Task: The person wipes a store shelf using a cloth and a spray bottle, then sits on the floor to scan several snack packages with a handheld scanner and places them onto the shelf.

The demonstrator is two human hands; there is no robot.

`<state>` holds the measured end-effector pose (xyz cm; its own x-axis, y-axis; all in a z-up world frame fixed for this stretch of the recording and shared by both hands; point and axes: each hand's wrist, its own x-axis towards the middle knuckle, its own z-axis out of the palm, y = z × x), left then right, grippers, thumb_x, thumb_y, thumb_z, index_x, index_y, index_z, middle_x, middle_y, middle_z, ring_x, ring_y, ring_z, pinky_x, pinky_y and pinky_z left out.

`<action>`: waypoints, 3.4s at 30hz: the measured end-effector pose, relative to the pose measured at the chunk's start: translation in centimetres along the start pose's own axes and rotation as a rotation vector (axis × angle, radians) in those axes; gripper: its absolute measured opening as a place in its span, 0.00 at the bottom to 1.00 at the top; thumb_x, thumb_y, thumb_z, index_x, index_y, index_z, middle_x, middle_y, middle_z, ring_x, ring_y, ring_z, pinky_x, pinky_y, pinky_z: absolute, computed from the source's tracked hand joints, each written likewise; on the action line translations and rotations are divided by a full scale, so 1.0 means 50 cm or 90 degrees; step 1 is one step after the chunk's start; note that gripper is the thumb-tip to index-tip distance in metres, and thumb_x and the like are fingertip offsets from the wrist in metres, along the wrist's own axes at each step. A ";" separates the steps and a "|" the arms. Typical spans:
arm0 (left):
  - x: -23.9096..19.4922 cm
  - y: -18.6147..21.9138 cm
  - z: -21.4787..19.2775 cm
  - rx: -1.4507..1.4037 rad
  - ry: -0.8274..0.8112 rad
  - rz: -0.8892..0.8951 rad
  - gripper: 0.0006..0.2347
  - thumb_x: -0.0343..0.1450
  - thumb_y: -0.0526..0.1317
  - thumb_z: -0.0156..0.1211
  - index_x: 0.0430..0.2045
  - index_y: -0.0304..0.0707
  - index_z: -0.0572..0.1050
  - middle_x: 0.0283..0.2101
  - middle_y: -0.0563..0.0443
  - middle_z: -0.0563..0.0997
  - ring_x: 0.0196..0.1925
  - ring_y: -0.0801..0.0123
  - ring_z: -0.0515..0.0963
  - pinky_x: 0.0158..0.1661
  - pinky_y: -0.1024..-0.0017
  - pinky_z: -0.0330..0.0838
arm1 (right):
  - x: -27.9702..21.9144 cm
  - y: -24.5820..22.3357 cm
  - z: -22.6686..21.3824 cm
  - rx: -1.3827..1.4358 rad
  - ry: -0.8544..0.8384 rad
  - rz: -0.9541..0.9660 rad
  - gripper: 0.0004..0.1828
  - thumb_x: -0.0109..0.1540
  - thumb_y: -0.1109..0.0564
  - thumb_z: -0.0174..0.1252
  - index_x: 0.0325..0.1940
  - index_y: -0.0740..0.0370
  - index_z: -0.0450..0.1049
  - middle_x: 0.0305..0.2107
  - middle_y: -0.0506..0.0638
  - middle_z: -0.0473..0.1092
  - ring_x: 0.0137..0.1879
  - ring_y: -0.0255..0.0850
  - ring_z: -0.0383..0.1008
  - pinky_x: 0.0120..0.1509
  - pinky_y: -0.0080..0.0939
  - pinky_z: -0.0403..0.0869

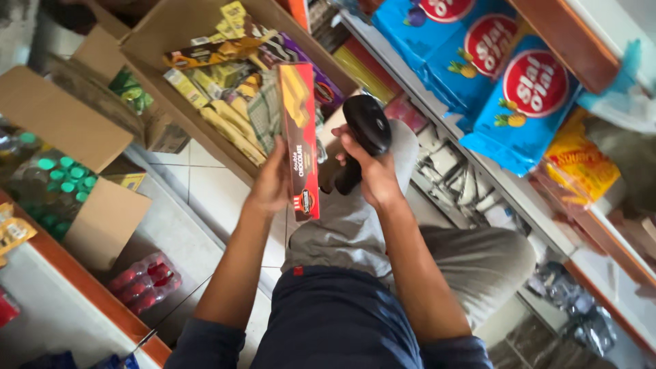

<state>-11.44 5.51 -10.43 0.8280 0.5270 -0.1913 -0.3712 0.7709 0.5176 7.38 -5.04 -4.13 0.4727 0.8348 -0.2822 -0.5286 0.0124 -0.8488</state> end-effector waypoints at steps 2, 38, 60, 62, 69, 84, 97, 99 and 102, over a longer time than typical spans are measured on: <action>0.025 -0.048 0.035 0.021 0.010 -0.056 0.32 0.78 0.60 0.50 0.69 0.31 0.61 0.59 0.46 0.74 0.59 0.65 0.75 0.59 0.64 0.71 | -0.047 0.000 -0.017 0.004 0.003 -0.060 0.20 0.65 0.60 0.65 0.60 0.67 0.73 0.48 0.53 0.75 0.43 0.38 0.74 0.48 0.40 0.74; 0.018 -0.223 0.316 -0.093 0.130 0.141 0.30 0.74 0.60 0.43 0.66 0.42 0.60 0.65 0.48 0.69 0.65 0.64 0.73 0.64 0.59 0.67 | -0.354 -0.046 -0.210 -0.218 0.276 -0.189 0.18 0.61 0.61 0.67 0.55 0.64 0.73 0.40 0.44 0.73 0.46 0.32 0.72 0.50 0.34 0.74; 0.029 -0.241 0.290 0.049 -0.023 0.058 0.14 0.78 0.34 0.60 0.57 0.32 0.70 0.56 0.43 0.79 0.57 0.58 0.81 0.58 0.56 0.78 | -0.390 -0.061 -0.103 -0.366 0.318 -0.160 0.10 0.58 0.58 0.70 0.37 0.63 0.76 0.25 0.43 0.74 0.30 0.28 0.71 0.34 0.34 0.72; 0.026 -0.241 0.293 0.043 -0.043 0.048 0.13 0.78 0.34 0.59 0.57 0.33 0.71 0.55 0.43 0.79 0.57 0.59 0.81 0.58 0.58 0.78 | -0.389 -0.063 -0.099 -0.361 0.313 -0.158 0.10 0.58 0.58 0.70 0.36 0.64 0.76 0.25 0.44 0.74 0.30 0.28 0.70 0.34 0.34 0.72; 0.024 -0.249 0.284 0.054 -0.042 0.060 0.14 0.78 0.35 0.59 0.58 0.34 0.70 0.57 0.44 0.78 0.59 0.60 0.80 0.59 0.57 0.76 | -0.396 -0.070 -0.101 -0.255 0.349 -0.041 0.08 0.58 0.59 0.69 0.38 0.64 0.78 0.22 0.44 0.72 0.26 0.30 0.68 0.30 0.35 0.68; 0.012 -0.106 0.497 0.833 -0.475 0.524 0.16 0.68 0.42 0.72 0.51 0.50 0.80 0.68 0.43 0.71 0.79 0.41 0.62 0.76 0.52 0.61 | -0.426 -0.189 -0.157 -0.028 0.347 -0.289 0.28 0.62 0.64 0.61 0.67 0.68 0.68 0.48 0.52 0.74 0.50 0.39 0.75 0.53 0.40 0.76; -0.018 -0.049 0.739 0.747 -0.853 0.824 0.15 0.72 0.42 0.71 0.53 0.56 0.78 0.65 0.46 0.72 0.68 0.47 0.72 0.66 0.54 0.73 | -0.547 -0.455 -0.136 -0.113 0.399 -0.611 0.35 0.61 0.57 0.62 0.70 0.70 0.64 0.51 0.56 0.73 0.54 0.42 0.74 0.59 0.42 0.74; -0.012 -0.041 0.776 0.724 -0.875 0.895 0.14 0.73 0.39 0.69 0.52 0.56 0.79 0.65 0.46 0.73 0.68 0.50 0.73 0.63 0.56 0.74 | -0.558 -0.488 -0.134 -0.083 0.438 -0.638 0.32 0.60 0.57 0.60 0.68 0.70 0.66 0.52 0.54 0.72 0.54 0.41 0.73 0.60 0.41 0.74; -0.005 -0.029 0.837 0.659 -0.914 0.954 0.13 0.75 0.37 0.68 0.53 0.51 0.78 0.62 0.44 0.74 0.65 0.48 0.75 0.60 0.58 0.76 | -0.568 -0.545 -0.139 -0.114 0.435 -0.713 0.28 0.64 0.56 0.60 0.66 0.72 0.68 0.52 0.54 0.72 0.56 0.39 0.73 0.64 0.39 0.72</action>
<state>6.48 -10.73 23.77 0.1051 -0.5106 0.8534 -0.9078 -0.3997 -0.1273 13.25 -32.92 23.91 0.8755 -0.0239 0.4826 0.4522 0.3924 -0.8010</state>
